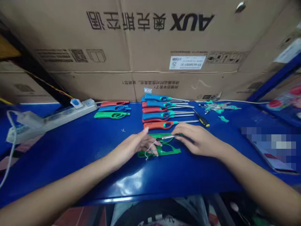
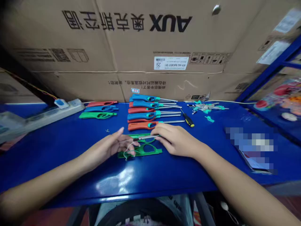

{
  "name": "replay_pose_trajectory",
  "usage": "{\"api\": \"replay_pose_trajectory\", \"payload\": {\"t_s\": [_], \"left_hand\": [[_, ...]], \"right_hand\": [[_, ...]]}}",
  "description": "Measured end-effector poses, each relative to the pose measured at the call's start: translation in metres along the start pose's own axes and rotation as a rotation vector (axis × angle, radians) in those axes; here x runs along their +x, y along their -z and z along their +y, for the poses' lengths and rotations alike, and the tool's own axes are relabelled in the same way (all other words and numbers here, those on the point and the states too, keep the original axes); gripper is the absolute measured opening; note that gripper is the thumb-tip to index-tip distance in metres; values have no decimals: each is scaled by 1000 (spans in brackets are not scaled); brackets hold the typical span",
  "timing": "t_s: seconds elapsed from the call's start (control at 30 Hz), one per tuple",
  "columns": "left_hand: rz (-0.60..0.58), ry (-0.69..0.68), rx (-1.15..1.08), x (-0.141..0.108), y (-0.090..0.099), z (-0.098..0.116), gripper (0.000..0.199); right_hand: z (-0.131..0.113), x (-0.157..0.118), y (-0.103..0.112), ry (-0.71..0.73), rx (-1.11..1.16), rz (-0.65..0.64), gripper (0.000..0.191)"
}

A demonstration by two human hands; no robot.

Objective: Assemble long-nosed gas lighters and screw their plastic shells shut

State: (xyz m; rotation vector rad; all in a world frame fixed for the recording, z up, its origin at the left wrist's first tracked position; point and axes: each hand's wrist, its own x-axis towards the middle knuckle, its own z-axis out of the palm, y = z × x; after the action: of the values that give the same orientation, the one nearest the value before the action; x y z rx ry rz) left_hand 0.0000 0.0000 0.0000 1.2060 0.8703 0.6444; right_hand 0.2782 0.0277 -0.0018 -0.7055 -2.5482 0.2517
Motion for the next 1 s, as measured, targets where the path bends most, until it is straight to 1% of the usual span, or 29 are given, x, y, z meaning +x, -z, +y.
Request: {"api": "replay_pose_trajectory", "payload": {"t_s": [0.07, 0.13, 0.27, 0.37, 0.47, 0.57, 0.7, 0.8, 0.87, 1.0], "left_hand": [[14, -4, 101, -1, 0, 0, 48], [38, -29, 178, -2, 0, 0, 35], [102, -139, 271, -3, 0, -1, 27], [142, -263, 411, -4, 2, 0, 18], [215, -453, 627, -6, 5, 0, 15], [256, -641, 816, -9, 7, -1, 16], [257, -793, 995, -12, 8, -3, 20], [258, -875, 1134, -12, 10, -3, 20], [267, -899, 1187, -12, 11, -3, 18], [272, -898, 1162, -12, 9, -3, 13]], "right_hand": [[1, -1, 0, -11, 24, 1, 17], [2, -2, 1, -23, 43, -3, 16], [2, -3, 3, -46, 60, -24, 14], [1, -2, 2, -45, 64, -31, 15], [1, -3, 1, -29, 60, -29, 17], [0, -3, 0, -4, 49, 5, 18], [-2, -2, 1, 19, 28, 30, 19], [-2, -1, 1, 26, 41, 13, 14], [-3, 0, 1, 25, 45, 7, 11], [-1, 0, 0, 15, -7, -5, 10]]}}
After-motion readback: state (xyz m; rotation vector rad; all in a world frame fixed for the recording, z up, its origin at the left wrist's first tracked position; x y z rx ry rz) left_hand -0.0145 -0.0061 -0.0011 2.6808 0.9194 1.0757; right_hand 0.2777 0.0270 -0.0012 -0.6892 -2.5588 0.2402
